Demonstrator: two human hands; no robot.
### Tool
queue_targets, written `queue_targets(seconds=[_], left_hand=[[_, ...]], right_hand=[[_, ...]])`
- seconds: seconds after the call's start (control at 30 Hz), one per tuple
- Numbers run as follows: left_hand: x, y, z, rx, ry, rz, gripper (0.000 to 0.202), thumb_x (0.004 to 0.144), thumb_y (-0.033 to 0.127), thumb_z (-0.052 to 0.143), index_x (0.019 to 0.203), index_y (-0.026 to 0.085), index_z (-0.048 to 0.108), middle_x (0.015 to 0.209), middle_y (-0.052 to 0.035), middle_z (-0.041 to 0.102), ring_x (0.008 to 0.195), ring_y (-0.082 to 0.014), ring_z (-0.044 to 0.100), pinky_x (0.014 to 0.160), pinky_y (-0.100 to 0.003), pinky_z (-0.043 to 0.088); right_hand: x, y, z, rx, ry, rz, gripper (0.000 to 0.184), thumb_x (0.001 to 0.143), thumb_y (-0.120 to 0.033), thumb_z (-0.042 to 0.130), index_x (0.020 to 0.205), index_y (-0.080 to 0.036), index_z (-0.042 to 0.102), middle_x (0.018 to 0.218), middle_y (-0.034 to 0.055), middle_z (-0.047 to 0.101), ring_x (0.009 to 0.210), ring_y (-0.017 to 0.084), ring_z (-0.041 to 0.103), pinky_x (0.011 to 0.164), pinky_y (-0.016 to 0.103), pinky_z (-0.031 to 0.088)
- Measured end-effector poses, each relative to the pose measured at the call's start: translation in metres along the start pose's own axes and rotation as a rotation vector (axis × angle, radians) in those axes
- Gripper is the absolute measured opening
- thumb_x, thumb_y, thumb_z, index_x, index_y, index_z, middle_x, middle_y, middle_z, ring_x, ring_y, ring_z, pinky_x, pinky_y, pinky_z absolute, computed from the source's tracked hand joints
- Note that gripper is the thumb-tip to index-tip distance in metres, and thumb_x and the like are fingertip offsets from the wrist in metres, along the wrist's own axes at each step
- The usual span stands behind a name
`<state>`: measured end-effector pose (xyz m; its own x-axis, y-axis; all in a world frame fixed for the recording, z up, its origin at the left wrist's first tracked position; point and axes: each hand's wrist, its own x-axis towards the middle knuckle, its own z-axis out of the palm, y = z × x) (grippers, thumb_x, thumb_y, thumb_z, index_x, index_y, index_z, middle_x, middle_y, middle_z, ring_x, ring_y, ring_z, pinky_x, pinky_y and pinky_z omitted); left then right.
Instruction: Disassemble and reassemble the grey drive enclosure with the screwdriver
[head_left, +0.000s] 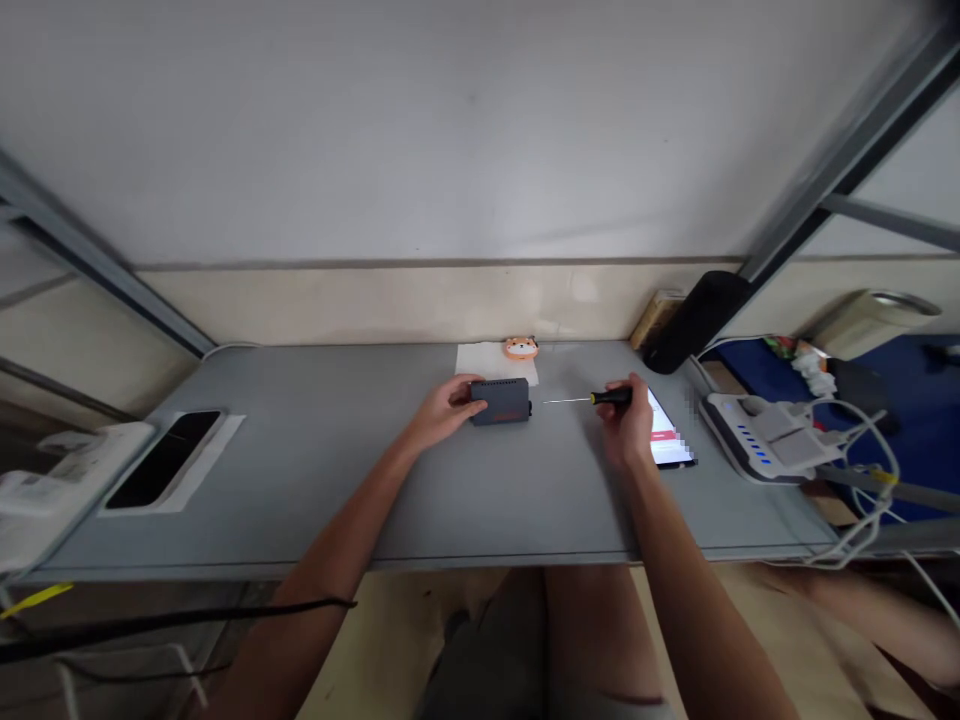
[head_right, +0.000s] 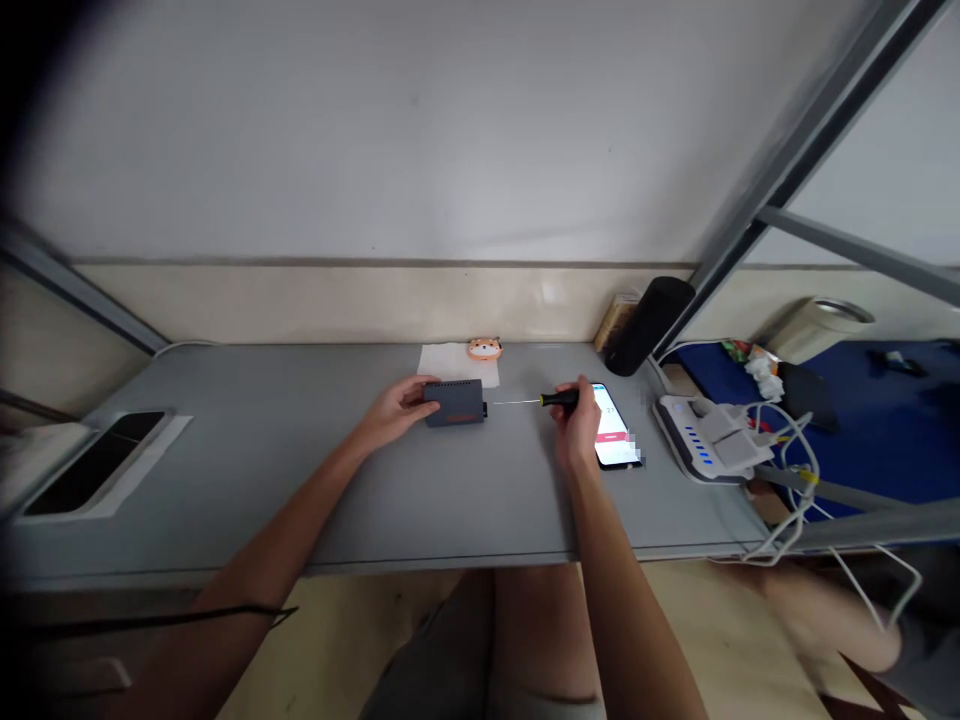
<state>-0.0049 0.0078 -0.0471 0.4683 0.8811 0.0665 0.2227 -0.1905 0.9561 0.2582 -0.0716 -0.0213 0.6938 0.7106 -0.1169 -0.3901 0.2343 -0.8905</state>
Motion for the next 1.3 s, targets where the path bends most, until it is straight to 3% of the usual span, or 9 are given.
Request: queue_targets(seconds=[0.17, 0.3, 0.43, 0.6, 0.77, 0.87, 1.1, 1.3], left_hand=[[-0.002, 0.002, 0.001, 0.143, 0.029, 0.062, 0.041, 0.089, 0.041, 0.066, 0.124, 0.02, 0.064, 0.088, -0.0024, 0.07, 0.087, -0.0208, 0.07, 0.082, -0.035, 0.056], [-0.004, 0.001, 0.001, 0.296, 0.13, 0.124, 0.037, 0.093, 0.041, 0.062, 0.124, 0.022, 0.067, 0.097, -0.0039, 0.071, 0.085, -0.0193, 0.067, 0.079, -0.032, 0.055], [-0.001, -0.003, 0.003, 0.377, 0.144, 0.111, 0.035, 0.096, 0.039, 0.057, 0.125, 0.021, 0.067, 0.096, -0.0041, 0.071, 0.08, -0.0184, 0.065, 0.077, -0.032, 0.055], [0.0, -0.001, 0.003, 0.428, 0.134, 0.113, 0.032, 0.095, 0.038, 0.058, 0.119, 0.02, 0.07, 0.108, -0.0082, 0.072, 0.094, -0.0224, 0.066, 0.088, -0.037, 0.054], [-0.002, 0.005, 0.005, 0.438, 0.068, 0.067, 0.033, 0.096, 0.041, 0.055, 0.118, 0.021, 0.07, 0.102, -0.0071, 0.073, 0.092, -0.0232, 0.067, 0.088, -0.038, 0.055], [-0.003, 0.006, 0.008, 0.437, 0.088, 0.053, 0.031, 0.095, 0.041, 0.056, 0.115, 0.021, 0.069, 0.1, -0.0068, 0.072, 0.094, -0.0237, 0.067, 0.089, -0.038, 0.055], [-0.005, 0.005, 0.014, 0.415, 0.115, 0.067, 0.026, 0.097, 0.039, 0.052, 0.112, 0.021, 0.063, 0.103, -0.0065, 0.07, 0.092, -0.0221, 0.065, 0.089, -0.038, 0.054], [-0.002, 0.002, 0.012, 0.437, 0.113, 0.144, 0.023, 0.096, 0.037, 0.054, 0.107, 0.022, 0.068, 0.096, -0.0058, 0.071, 0.094, -0.0236, 0.064, 0.092, -0.04, 0.054]], right_hand=[[-0.025, -0.001, -0.018, -0.279, -0.006, -0.147, 0.057, 0.073, -0.076, 0.065, 0.061, -0.02, 0.061, 0.053, -0.0025, 0.052, 0.047, 0.011, 0.043, 0.046, 0.026, 0.033], [-0.04, 0.006, -0.019, -0.572, -0.227, -0.301, 0.063, 0.081, -0.079, 0.054, 0.068, -0.019, 0.069, 0.061, 0.002, 0.061, 0.056, 0.014, 0.052, 0.054, 0.029, 0.042], [-0.045, 0.008, -0.018, -0.645, -0.388, -0.427, 0.06, 0.087, -0.075, 0.051, 0.075, -0.02, 0.071, 0.07, 0.0041, 0.067, 0.064, 0.016, 0.057, 0.06, 0.029, 0.046], [-0.045, 0.009, -0.023, -0.67, -0.312, -0.464, 0.062, 0.092, -0.073, 0.045, 0.07, -0.02, 0.07, 0.06, 0.002, 0.061, 0.054, 0.014, 0.051, 0.052, 0.028, 0.041], [-0.045, 0.009, -0.024, -0.647, -0.322, -0.487, 0.061, 0.093, -0.072, 0.045, 0.071, -0.02, 0.07, 0.063, 0.0022, 0.062, 0.055, 0.014, 0.052, 0.052, 0.027, 0.042], [-0.046, 0.01, -0.024, -0.638, -0.354, -0.494, 0.06, 0.093, -0.071, 0.046, 0.072, -0.02, 0.07, 0.064, 0.0022, 0.063, 0.057, 0.014, 0.053, 0.053, 0.027, 0.042], [-0.047, 0.009, -0.024, -0.613, -0.222, -0.521, 0.057, 0.096, -0.064, 0.043, 0.069, -0.02, 0.068, 0.063, 0.0016, 0.062, 0.057, 0.014, 0.054, 0.055, 0.027, 0.043], [-0.052, 0.007, -0.022, -0.665, -0.321, -0.577, 0.048, 0.095, -0.055, 0.049, 0.067, -0.021, 0.067, 0.06, 0.0013, 0.061, 0.054, 0.014, 0.052, 0.053, 0.028, 0.041]])
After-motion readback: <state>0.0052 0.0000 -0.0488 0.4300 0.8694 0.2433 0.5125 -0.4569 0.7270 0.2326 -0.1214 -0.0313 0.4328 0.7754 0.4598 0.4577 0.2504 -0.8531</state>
